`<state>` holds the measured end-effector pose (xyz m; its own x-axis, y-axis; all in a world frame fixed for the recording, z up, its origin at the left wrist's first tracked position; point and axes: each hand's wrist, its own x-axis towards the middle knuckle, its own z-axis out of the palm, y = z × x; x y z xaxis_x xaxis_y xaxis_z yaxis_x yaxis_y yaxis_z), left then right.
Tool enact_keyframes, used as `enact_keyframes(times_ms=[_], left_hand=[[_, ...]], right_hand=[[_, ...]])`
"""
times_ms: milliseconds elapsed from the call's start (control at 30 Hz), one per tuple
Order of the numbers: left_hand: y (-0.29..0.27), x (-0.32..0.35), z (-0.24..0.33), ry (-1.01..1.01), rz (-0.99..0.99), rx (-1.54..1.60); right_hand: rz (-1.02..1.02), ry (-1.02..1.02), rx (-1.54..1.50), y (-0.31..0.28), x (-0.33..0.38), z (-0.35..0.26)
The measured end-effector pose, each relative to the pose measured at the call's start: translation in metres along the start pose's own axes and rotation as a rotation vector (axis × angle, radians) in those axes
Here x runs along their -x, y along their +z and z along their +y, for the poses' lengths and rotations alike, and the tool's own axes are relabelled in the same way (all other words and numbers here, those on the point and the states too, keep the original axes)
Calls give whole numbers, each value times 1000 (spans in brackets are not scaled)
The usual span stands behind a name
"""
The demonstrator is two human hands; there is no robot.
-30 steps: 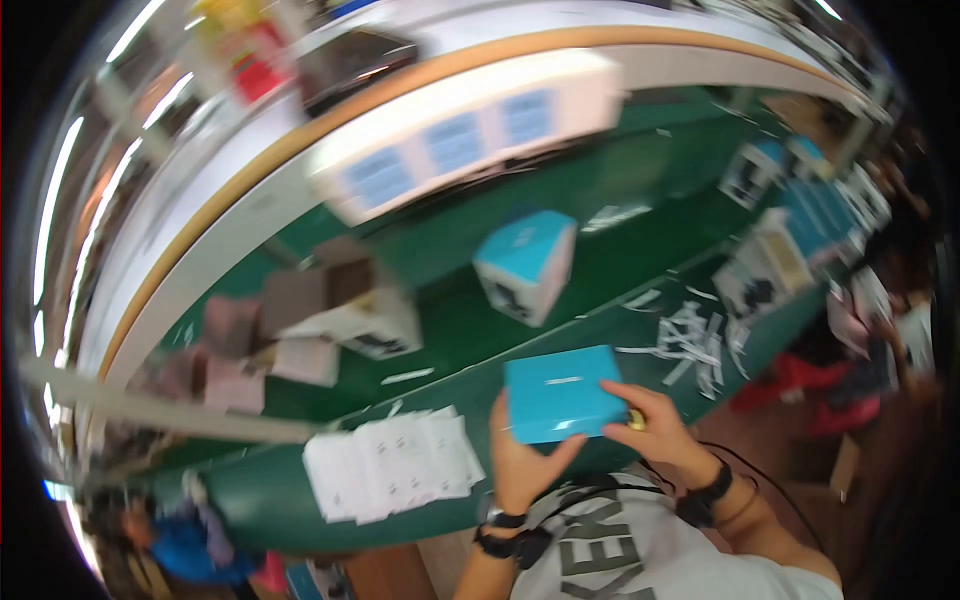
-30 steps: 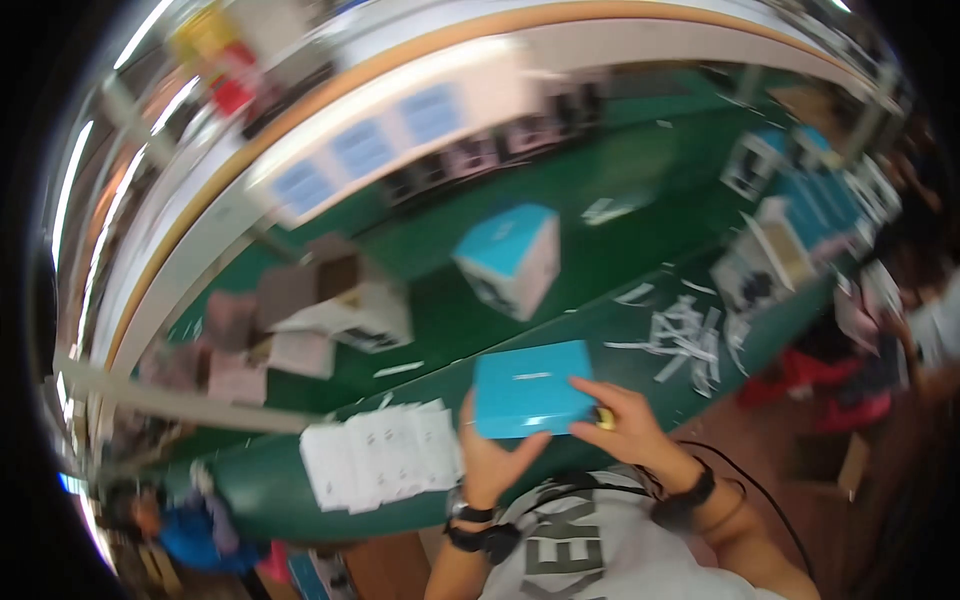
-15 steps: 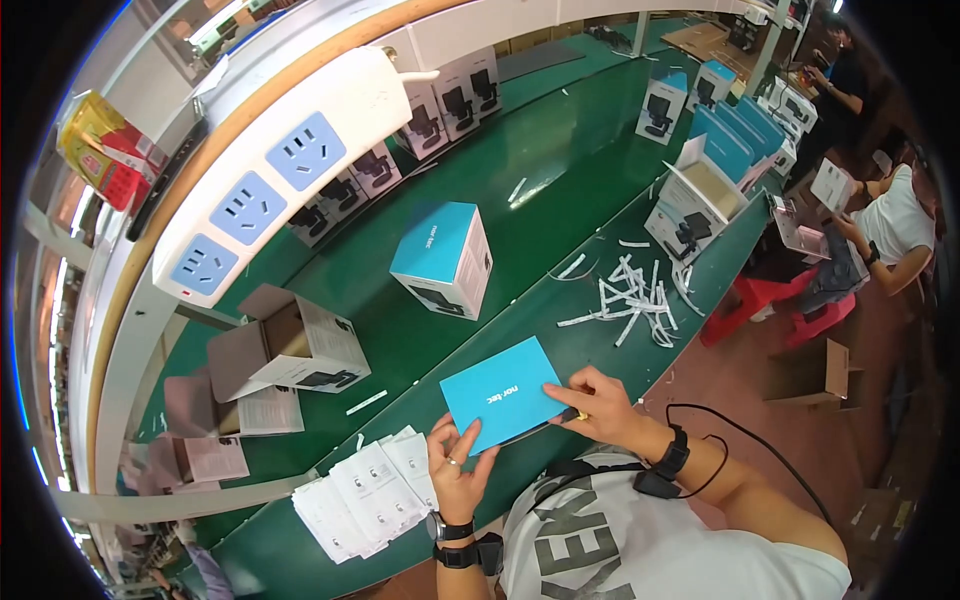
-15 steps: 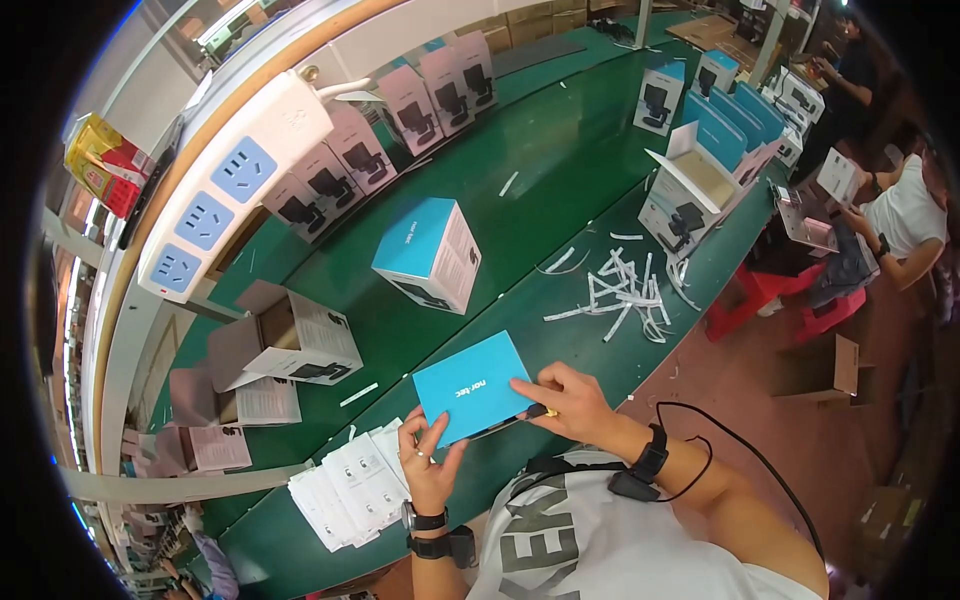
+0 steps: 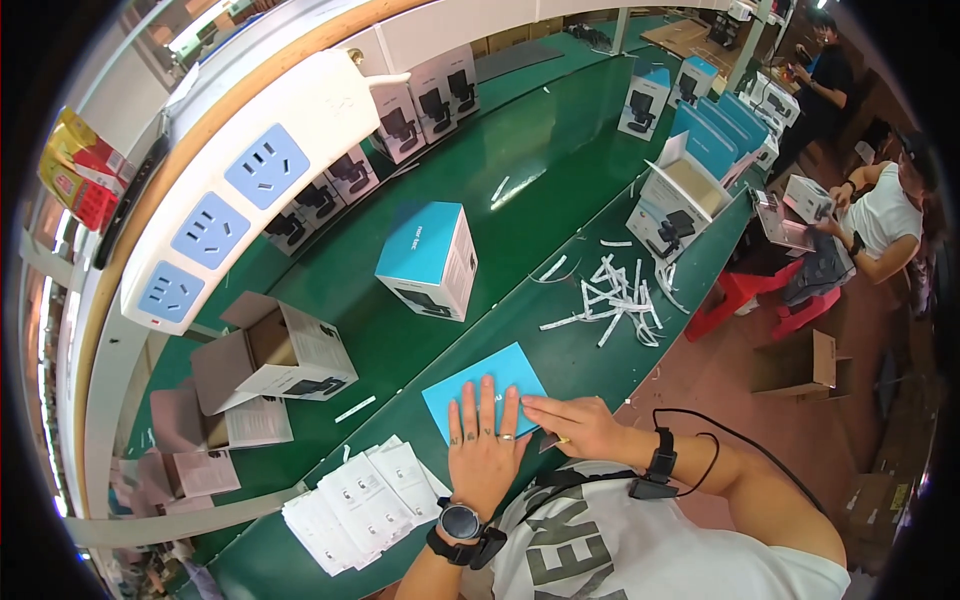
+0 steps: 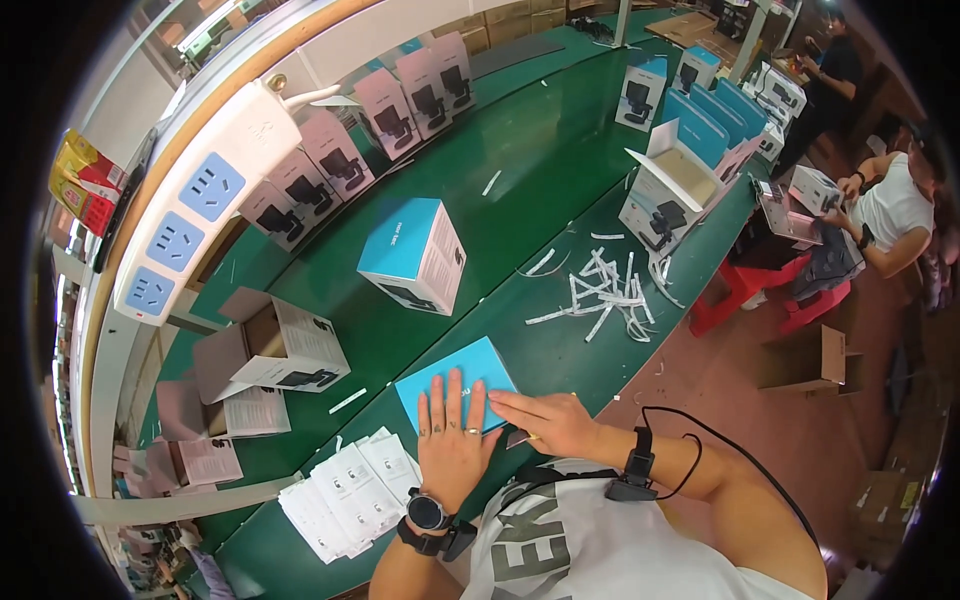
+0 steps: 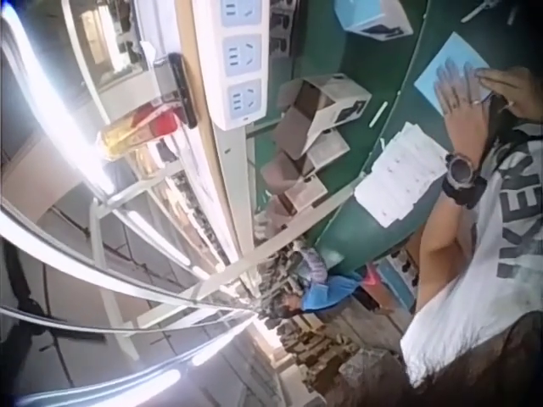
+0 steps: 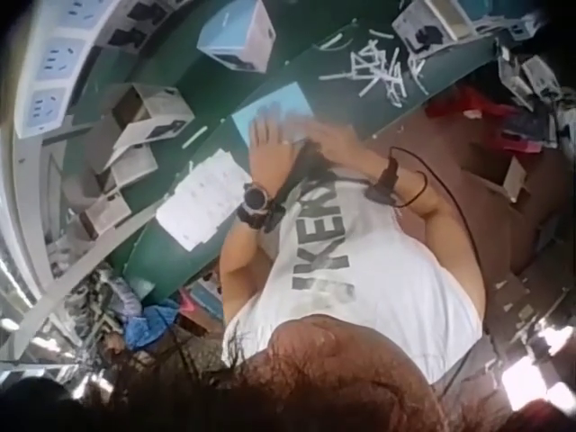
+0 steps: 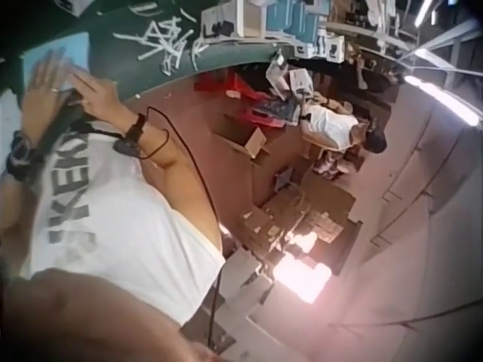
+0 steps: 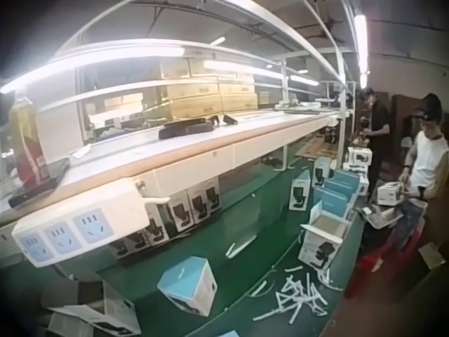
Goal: Packaging electronic components into small cardboard boxes on an assembly line.
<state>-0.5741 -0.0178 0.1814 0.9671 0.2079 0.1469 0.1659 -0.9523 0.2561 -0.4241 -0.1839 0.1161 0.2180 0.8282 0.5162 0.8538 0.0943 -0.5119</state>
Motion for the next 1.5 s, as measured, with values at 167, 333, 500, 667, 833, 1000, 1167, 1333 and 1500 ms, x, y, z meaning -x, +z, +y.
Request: enact_keyframes(times_ms=[167, 333, 500, 667, 833, 1000, 1167, 1333, 1500], left_hand=[[18, 12, 1, -23, -1, -122], [24, 11, 1, -22, 25, -161], [25, 9, 11, -56, 123, -191], [5, 14, -7, -8, 57, -115], [9, 28, -26, 25, 92, -77], [12, 29, -37, 72, 110, -41], [0, 28, -37, 76, 93, -129], [-27, -14, -27, 104, 68, 34], [-38, -44, -28, -75, 48, -4]], right_hand=[[64, -34, -104, 5, 0, 3], [32, -31, -46, -8, -4, 2], [1, -40, -96, -23, -15, 16], [-16, -58, -112, -26, -14, 34], [-8, 8, -185, -18, -15, 32], [-2, 0, -265, -23, -26, 32], [-47, -12, -325, -26, -27, 30], [-63, 15, -469, -29, -27, 42], [79, 230, -510, -56, -23, 39]])
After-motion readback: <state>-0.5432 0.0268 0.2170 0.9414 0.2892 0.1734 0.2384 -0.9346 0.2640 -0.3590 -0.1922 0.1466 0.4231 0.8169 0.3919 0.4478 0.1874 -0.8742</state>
